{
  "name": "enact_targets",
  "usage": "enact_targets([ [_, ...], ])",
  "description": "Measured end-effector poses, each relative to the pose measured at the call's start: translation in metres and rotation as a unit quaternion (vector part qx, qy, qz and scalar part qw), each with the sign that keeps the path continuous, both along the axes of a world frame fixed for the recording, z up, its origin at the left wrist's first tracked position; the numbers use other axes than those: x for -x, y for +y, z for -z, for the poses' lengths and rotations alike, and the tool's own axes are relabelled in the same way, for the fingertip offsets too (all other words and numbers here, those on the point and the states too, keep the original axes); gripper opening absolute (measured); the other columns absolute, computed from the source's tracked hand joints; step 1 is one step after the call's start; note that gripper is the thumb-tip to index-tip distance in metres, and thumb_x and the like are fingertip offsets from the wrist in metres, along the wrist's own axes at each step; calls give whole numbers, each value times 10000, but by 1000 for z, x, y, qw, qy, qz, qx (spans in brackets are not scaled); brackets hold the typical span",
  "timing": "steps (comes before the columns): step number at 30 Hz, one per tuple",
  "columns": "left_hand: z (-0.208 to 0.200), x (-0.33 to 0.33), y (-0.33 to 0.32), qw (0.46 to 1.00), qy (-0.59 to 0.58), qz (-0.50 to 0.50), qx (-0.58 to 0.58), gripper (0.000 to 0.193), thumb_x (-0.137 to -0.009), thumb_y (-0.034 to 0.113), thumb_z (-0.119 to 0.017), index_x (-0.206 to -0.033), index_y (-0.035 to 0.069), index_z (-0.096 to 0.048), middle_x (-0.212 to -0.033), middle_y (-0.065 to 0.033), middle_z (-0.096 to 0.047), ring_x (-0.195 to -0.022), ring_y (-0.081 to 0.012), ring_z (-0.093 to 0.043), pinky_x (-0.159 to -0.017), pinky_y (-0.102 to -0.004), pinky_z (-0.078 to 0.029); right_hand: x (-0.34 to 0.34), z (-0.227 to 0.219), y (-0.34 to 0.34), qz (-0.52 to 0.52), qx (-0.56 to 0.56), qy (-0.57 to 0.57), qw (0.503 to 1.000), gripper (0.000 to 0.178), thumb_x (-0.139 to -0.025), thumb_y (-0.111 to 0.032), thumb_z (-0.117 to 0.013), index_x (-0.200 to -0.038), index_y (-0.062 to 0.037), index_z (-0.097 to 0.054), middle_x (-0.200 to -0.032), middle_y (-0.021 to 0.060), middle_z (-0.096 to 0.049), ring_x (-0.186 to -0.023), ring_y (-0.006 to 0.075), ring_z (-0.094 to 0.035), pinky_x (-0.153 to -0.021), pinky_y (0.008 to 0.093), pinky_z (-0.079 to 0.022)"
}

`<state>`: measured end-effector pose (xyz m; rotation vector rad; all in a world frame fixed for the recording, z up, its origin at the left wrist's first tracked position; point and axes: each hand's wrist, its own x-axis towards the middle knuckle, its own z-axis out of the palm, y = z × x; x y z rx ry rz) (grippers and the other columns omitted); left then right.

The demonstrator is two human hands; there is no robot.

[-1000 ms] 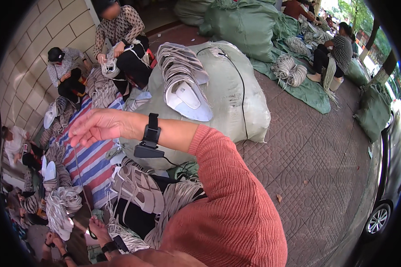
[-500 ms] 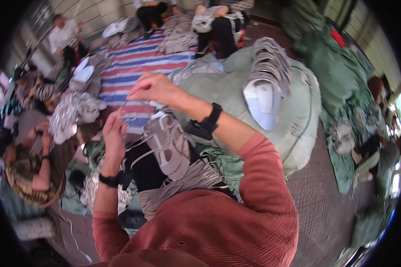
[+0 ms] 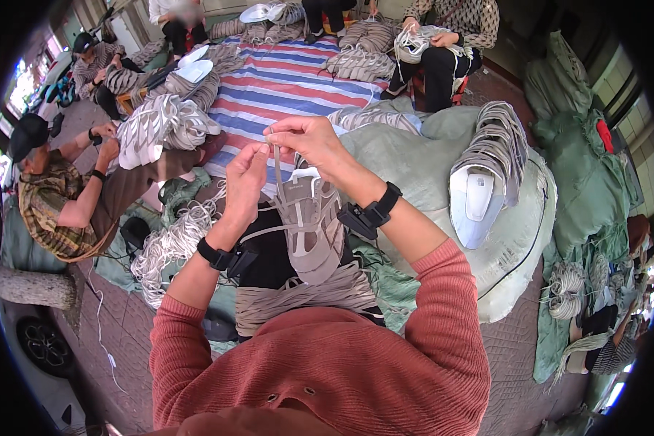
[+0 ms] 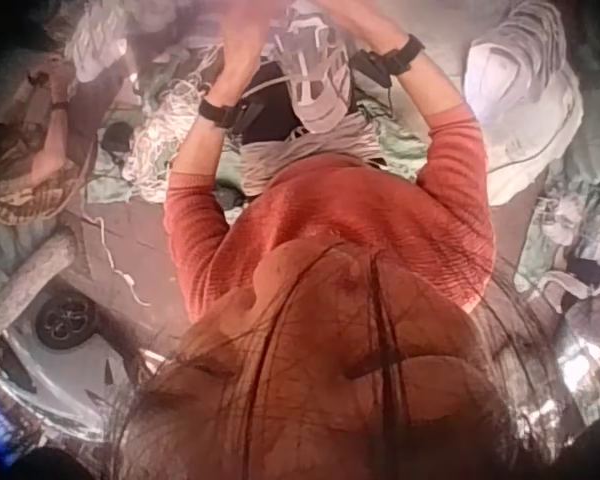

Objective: The person sits on the ground and laces a white sneaker held on their lap. They thread a white lace through the eyelets, pulling it tight and adjusting the fit repeatedly. The person works on a single shoe while surrounded by large sacks of footwear and other workers.

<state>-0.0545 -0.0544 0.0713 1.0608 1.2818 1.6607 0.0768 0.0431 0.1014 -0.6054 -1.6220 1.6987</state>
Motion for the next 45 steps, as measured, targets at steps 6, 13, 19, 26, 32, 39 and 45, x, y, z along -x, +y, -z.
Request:
enact_targets([
  [6,8,6,1,999,5,24,27,210,-995,174,-555,-991,11,-686,-776,47,-594,-636,-30,-458,-583,-220,-381,-5,0,2,-20,-31,-27,999,194,-857,-117,-739,-1000,12,-727,-919,37,-695,-739,79,-579,-687,228,-482],
  [13,8,7,3,998,39,5,-54,250,-990,207,-581,-988,-6,-713,-850,-12,-669,-856,-143,-613,-843,-271,-464,-5,1,4,0,-90,-34,995,154,-839,-147,-759,-941,-31,-753,-926,28,-687,-846,110,-601,-775,264,-475],
  [19,14,13,9,986,-92,136,-9,290,-1027,248,-510,-1081,6,-660,-715,42,-513,-653,-56,-459,-670,-242,-435,-2,3,10,-29,-21,-37,999,199,-812,-147,-777,-944,-4,-737,-902,40,-691,-808,118,-612,-751,257,-477],
  [26,12,19,0,978,-36,192,79,268,-1038,271,-480,-978,60,-634,-658,111,-321,-558,-22,-262,-501,-208,-230,-10,5,38,-2,-21,-40,999,161,-839,-138,-746,-960,-33,-734,-922,16,-698,-840,70,-579,-779,235,-432],
  [32,35,48,-13,978,-29,184,96,243,-1035,261,-482,-878,84,-537,-647,97,-277,-543,-30,-221,-485,-210,-205,-29,13,91,78,65,4,995,187,-841,-161,-746,-989,-50,-720,-951,-10,-708,-869,66,-562,-774,253,-382],
  [39,-65,85,10,979,-162,119,41,132,-968,144,-506,-870,75,-561,-644,85,-335,-539,-45,-310,-485,-215,-273,-4,70,54,-64,43,-64,995,490,-957,-464,-587,-1263,-84,-625,-1180,28,-658,-1102,137,-564,-959,308,-395],
  [45,-250,111,22,994,19,-14,-108,194,-949,132,-475,-767,121,-410,-709,21,-372,-635,-121,-397,-660,-288,-343,14,117,14,-214,4,-104,971,530,-1043,-443,-412,-1353,-34,-545,-1304,99,-607,-1259,192,-517,-1090,344,-358],
])
